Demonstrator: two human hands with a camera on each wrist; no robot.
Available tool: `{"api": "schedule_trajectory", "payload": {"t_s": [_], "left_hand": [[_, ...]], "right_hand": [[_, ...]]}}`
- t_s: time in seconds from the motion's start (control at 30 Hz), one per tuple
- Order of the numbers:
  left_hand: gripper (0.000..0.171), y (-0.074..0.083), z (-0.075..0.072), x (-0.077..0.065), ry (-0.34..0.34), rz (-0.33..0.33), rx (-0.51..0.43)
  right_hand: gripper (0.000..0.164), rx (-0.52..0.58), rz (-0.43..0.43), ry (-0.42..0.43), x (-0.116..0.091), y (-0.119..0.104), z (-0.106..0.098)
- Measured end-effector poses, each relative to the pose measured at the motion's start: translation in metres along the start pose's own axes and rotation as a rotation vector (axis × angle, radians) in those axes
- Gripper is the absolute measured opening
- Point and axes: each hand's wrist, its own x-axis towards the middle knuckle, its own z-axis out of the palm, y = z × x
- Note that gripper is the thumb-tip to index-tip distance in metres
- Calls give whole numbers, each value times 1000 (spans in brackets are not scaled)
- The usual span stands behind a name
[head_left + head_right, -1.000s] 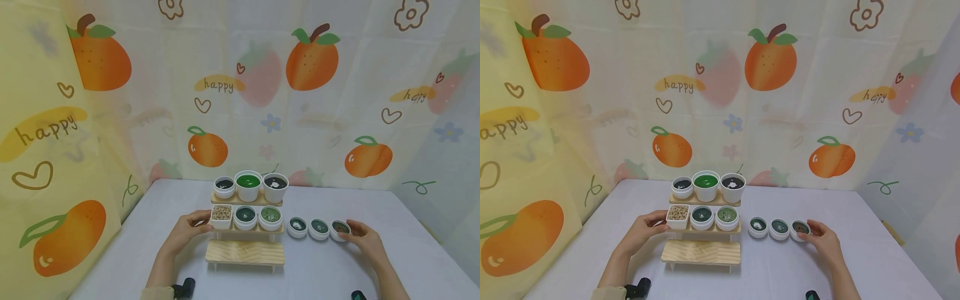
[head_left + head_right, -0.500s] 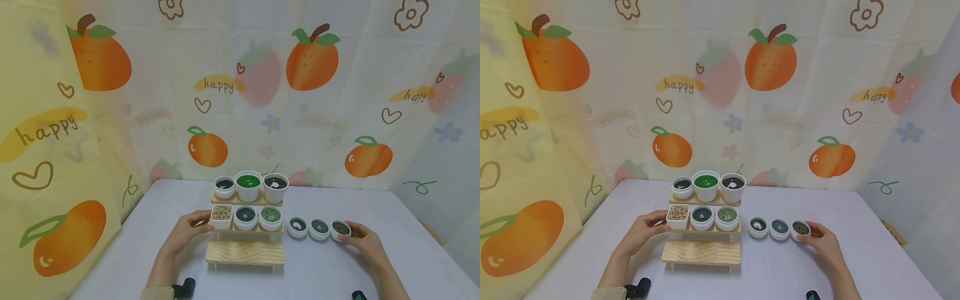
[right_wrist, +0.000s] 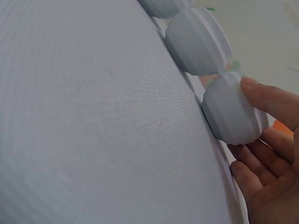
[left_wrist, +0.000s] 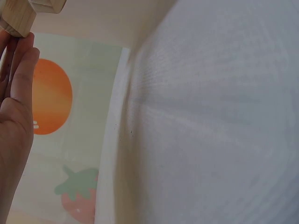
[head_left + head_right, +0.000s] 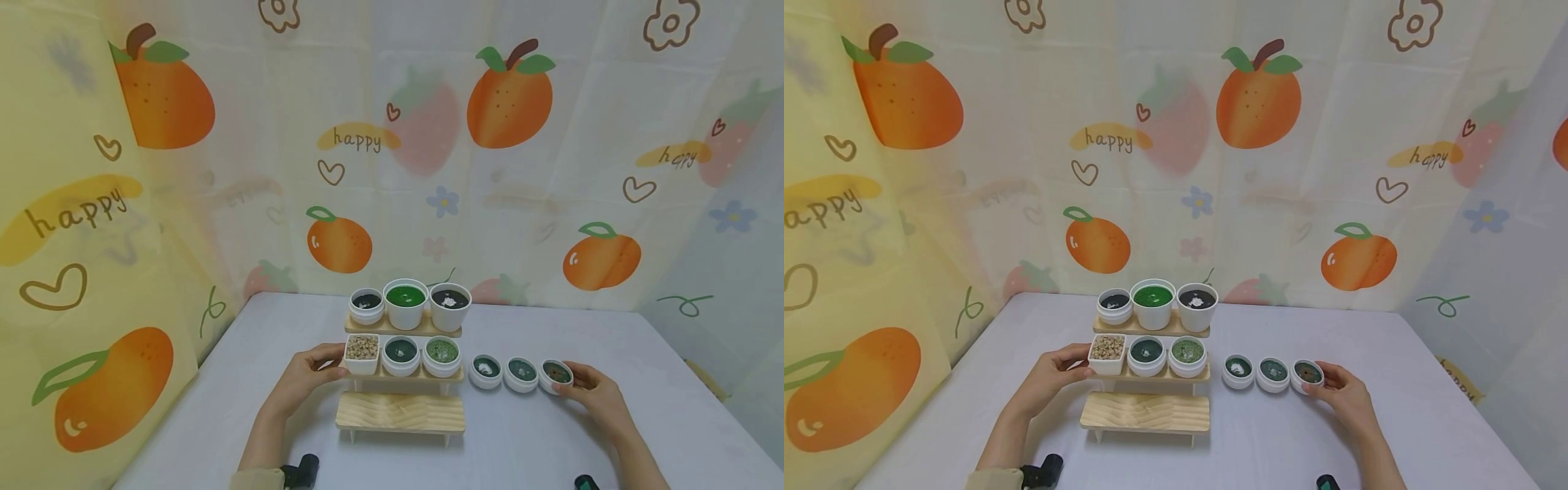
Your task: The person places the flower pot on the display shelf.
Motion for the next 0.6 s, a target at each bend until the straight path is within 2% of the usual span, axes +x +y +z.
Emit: {"api": "schedule_trajectory", "payload": {"t_s": [0.43,0.6], "left_hand": [[46,0,1,-1,4,-2,-25],[46,1,1,-1,8,-14,-19]], "right_hand": [[83,-24,36,33,-2,-3,-1],[86,-39,68,42,-1,-11,-4]]}}
